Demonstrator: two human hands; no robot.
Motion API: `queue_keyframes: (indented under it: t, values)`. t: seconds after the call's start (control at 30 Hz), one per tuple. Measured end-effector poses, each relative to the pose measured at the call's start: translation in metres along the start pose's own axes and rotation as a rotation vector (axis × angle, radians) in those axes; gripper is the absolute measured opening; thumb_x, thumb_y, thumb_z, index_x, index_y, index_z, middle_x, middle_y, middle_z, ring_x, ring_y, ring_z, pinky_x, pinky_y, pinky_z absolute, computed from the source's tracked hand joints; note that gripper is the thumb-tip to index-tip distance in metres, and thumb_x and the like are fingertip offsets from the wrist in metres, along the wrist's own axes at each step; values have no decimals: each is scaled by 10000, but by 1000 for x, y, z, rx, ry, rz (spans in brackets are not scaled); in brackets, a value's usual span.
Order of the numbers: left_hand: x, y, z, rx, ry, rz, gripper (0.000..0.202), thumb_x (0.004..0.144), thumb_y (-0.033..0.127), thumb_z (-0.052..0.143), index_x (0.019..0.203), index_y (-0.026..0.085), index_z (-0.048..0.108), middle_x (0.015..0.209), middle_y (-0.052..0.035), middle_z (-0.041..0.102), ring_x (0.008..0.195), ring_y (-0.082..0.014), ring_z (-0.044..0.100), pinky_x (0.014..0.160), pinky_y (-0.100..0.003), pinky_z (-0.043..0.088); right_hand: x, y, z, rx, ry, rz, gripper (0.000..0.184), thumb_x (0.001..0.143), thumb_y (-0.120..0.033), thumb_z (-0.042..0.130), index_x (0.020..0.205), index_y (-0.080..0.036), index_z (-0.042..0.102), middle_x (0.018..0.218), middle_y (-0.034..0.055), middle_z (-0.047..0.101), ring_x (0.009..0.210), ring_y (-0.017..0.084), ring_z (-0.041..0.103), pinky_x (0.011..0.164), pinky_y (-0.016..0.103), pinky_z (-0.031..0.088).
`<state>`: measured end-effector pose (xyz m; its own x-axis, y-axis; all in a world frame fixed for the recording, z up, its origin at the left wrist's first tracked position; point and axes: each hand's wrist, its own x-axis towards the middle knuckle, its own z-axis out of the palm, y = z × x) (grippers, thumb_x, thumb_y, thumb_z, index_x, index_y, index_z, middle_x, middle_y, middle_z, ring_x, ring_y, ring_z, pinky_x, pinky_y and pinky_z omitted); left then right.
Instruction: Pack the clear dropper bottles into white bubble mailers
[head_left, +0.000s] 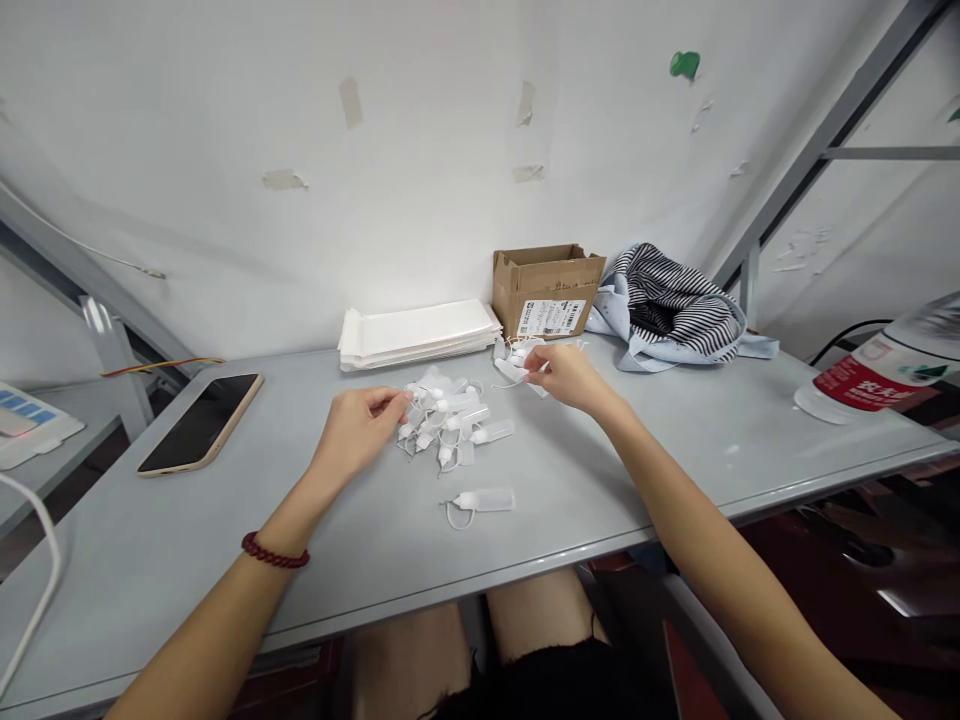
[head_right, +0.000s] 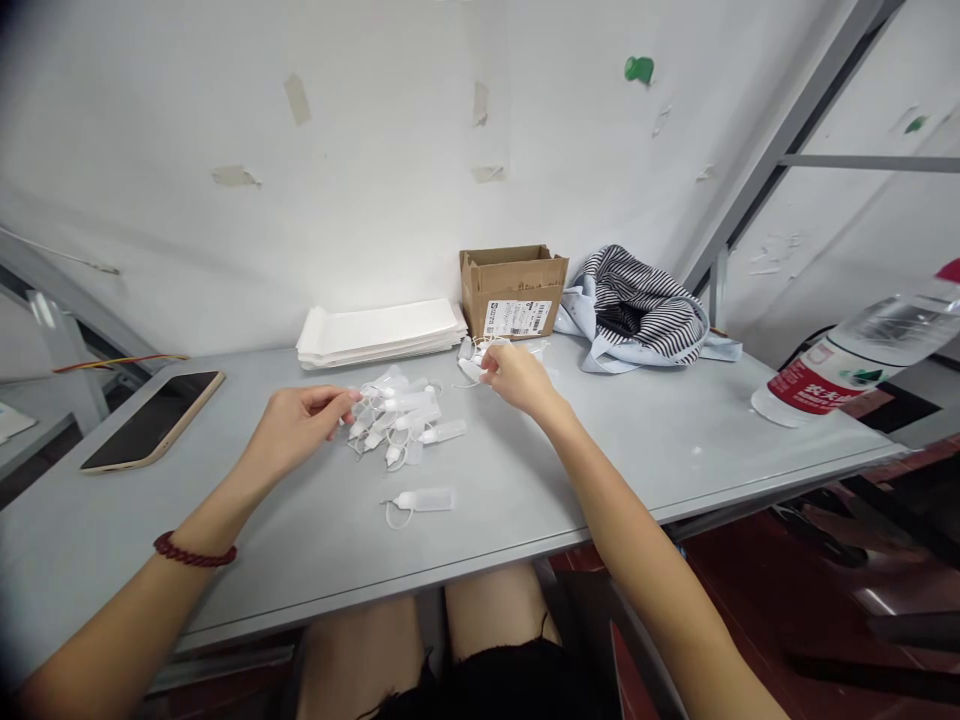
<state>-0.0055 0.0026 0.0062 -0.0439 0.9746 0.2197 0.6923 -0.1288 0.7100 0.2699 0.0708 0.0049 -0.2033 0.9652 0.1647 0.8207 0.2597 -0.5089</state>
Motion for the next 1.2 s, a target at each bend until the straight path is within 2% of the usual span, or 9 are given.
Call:
queue_keyframes:
  t: [0.2, 0.37, 0.53, 0.63, 0.73, 0.9, 1.07, 1.2]
  values:
    - [0, -1, -1, -32, -10, -3, 341, 795, 457, 568, 667, 167, 694, 578, 5, 637, 453, -113, 481, 477, -221, 389, 2, 2, 6, -163, -53, 29, 124, 806, -184, 624, 924, -163, 653, 1008, 100, 682, 849, 221, 600, 648, 288, 352]
    - [-1, 3, -1, -28, -58, -16, 382, 779, 503, 574, 637, 166, 682, 527, 5, 600, 447, -113, 471, 472, -226, 370, 2, 1, 10, -192, -76, 42, 151, 826, -251, 623, 948, -169, 656, 1025, 106, 673, 892, 226, 607, 654, 276, 370]
    - [-3, 7, -3, -21, -68, -47, 395, 781, 508, 568, 620, 161, 667, 498, 13, 568, 457, -111, 462, 476, -219, 364, 0, -1, 15, -261, -88, 77, 263, 803, -198, 616, 1066, -186, 625, 999, 102, 669, 890, 238, 616, 639, 265, 370]
    - [-4, 8, -3, -40, -61, -45, 386, 787, 496, 568, 633, 156, 668, 525, 12, 581, 466, -107, 468, 481, -216, 371, -1, -3, 14, -228, -72, 77, 250, 803, -183, 595, 1052, -185, 621, 950, 86, 677, 869, 229, 617, 655, 268, 387]
    - [-5, 9, -3, -82, -49, -36, 365, 798, 478, 568, 661, 156, 670, 548, 13, 586, 472, -102, 476, 484, -211, 383, -2, -5, 13, -83, 1, 62, 254, 796, -180, 601, 1050, -167, 601, 924, 82, 675, 825, 205, 611, 682, 279, 414]
    - [-7, 13, -2, -197, -82, -5, 324, 797, 461, 590, 824, 156, 697, 621, 5, 615, 490, -97, 505, 506, -210, 426, -4, -14, 21, 223, 189, -128, 243, 781, -144, 599, 1020, -171, 561, 993, 71, 631, 817, 169, 587, 704, 288, 459]
    - [-11, 17, 1, -268, -249, 41, 406, 800, 456, 593, 1036, 133, 667, 666, -7, 635, 497, -102, 529, 524, -228, 452, -11, -26, 37, 305, 302, -340, 236, 798, -144, 565, 1027, -188, 533, 1024, 84, 585, 847, 180, 574, 696, 310, 486]
    - [-13, 17, 4, -283, -307, 27, 456, 802, 458, 593, 1099, 115, 639, 683, -15, 640, 502, -104, 530, 516, -232, 450, -19, -36, 43, 318, 327, -454, 225, 833, -157, 539, 1051, -201, 508, 1028, 86, 563, 875, 187, 565, 702, 318, 504]
